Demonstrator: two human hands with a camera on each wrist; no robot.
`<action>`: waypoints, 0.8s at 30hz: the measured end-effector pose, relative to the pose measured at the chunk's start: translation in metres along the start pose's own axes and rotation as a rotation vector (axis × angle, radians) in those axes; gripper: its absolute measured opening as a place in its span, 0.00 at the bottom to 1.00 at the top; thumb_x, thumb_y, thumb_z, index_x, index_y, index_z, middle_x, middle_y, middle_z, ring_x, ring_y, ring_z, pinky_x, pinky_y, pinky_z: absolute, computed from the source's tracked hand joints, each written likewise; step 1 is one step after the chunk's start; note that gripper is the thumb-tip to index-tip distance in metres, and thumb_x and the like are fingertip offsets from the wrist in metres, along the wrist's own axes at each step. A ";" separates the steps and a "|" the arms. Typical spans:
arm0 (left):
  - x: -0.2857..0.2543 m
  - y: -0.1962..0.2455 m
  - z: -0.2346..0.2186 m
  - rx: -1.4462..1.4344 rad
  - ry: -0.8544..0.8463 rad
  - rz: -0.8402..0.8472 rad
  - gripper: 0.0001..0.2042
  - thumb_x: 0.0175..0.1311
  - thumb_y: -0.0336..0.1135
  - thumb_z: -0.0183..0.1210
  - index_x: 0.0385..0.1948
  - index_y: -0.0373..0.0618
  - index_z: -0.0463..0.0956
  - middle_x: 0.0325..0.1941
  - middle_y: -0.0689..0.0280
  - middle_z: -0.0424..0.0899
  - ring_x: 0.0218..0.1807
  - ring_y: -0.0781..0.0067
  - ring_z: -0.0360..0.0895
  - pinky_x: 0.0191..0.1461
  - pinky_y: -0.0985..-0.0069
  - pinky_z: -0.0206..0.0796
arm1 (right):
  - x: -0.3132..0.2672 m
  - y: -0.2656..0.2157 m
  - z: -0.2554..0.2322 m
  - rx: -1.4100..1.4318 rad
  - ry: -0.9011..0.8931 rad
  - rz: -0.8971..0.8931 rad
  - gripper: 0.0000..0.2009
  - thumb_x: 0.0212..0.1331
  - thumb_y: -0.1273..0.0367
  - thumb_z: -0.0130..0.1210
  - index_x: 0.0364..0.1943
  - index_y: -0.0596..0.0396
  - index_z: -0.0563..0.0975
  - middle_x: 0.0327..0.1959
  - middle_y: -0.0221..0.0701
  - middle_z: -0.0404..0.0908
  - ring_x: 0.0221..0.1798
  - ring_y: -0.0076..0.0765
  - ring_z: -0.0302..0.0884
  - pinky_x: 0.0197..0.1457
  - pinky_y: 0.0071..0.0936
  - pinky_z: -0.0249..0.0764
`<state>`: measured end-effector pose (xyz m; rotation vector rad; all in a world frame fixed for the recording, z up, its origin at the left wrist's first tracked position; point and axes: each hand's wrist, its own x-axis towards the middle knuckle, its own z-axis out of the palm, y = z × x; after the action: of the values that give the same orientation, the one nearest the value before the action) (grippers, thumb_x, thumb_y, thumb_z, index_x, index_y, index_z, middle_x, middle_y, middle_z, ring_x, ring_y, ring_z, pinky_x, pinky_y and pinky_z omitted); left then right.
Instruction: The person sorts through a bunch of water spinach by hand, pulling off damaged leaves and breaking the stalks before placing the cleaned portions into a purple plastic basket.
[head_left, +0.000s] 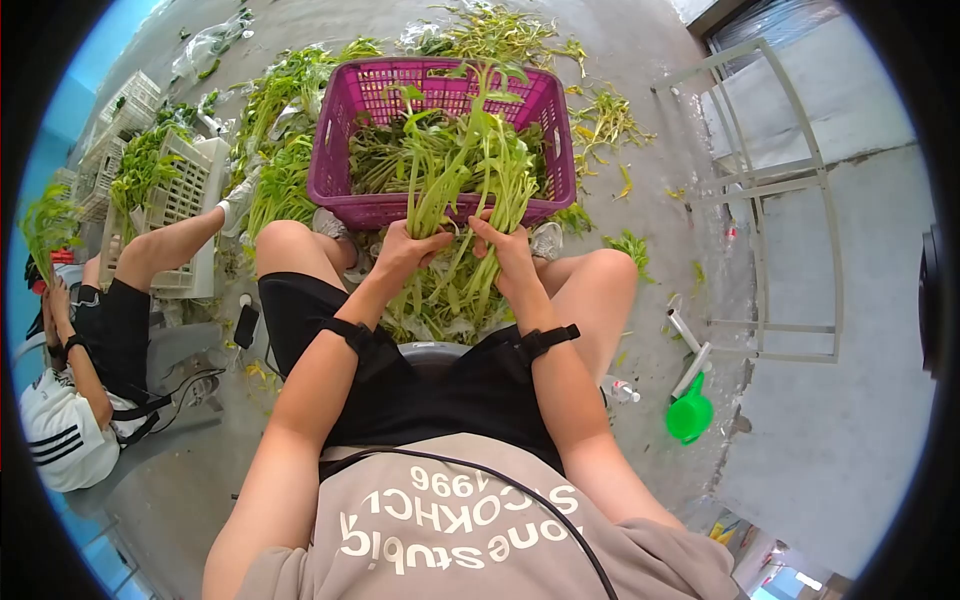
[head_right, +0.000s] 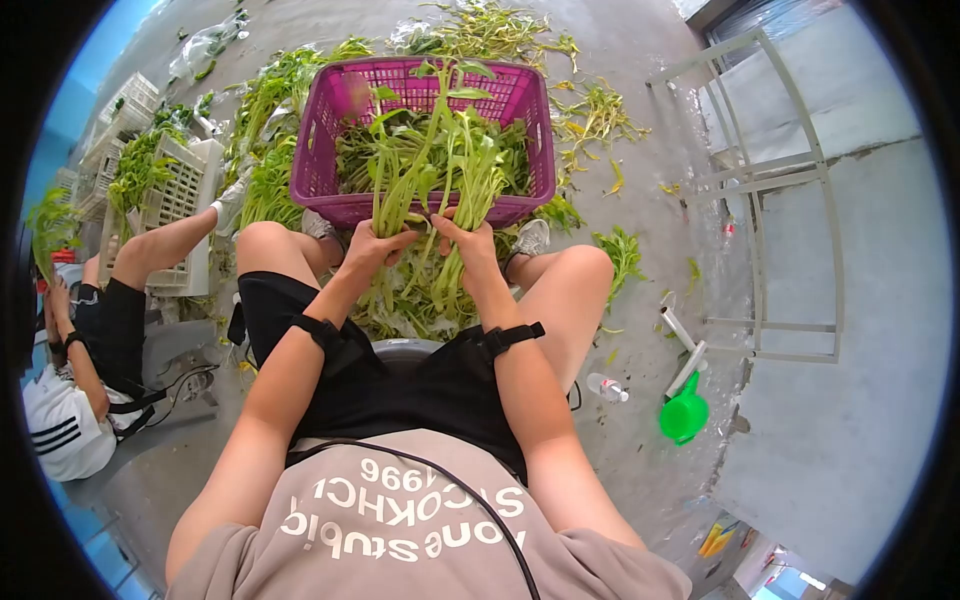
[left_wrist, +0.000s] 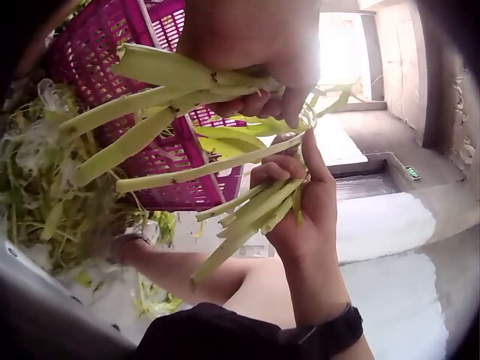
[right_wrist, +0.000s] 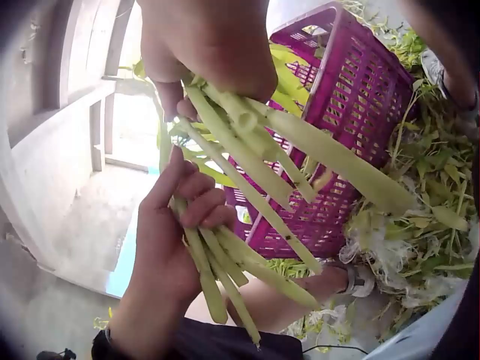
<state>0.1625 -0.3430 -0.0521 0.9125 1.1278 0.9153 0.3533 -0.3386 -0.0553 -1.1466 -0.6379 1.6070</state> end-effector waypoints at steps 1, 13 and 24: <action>0.001 -0.002 -0.001 0.001 0.000 -0.001 0.09 0.61 0.34 0.69 0.30 0.39 0.81 0.21 0.72 0.75 0.19 0.84 0.67 0.23 0.79 0.55 | -0.001 0.000 0.001 0.002 0.001 0.001 0.13 0.57 0.72 0.69 0.41 0.57 0.77 0.26 0.28 0.76 0.22 0.25 0.70 0.28 0.29 0.67; 0.004 -0.011 -0.002 0.009 -0.167 -0.035 0.06 0.61 0.34 0.66 0.33 0.41 0.83 0.23 0.69 0.79 0.20 0.83 0.70 0.24 0.81 0.59 | -0.004 0.008 0.009 -0.218 -0.051 -0.056 0.09 0.57 0.72 0.69 0.35 0.57 0.78 0.21 0.25 0.76 0.21 0.22 0.68 0.27 0.24 0.64; 0.003 -0.014 0.000 0.077 -0.170 0.007 0.05 0.59 0.32 0.63 0.30 0.41 0.80 0.22 0.70 0.78 0.22 0.84 0.70 0.25 0.81 0.61 | -0.004 0.008 0.009 -0.223 -0.043 -0.017 0.10 0.55 0.72 0.70 0.34 0.58 0.78 0.20 0.26 0.76 0.20 0.23 0.70 0.26 0.25 0.64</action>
<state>0.1651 -0.3453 -0.0662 1.0385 1.0200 0.7888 0.3418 -0.3439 -0.0565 -1.2664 -0.8699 1.5790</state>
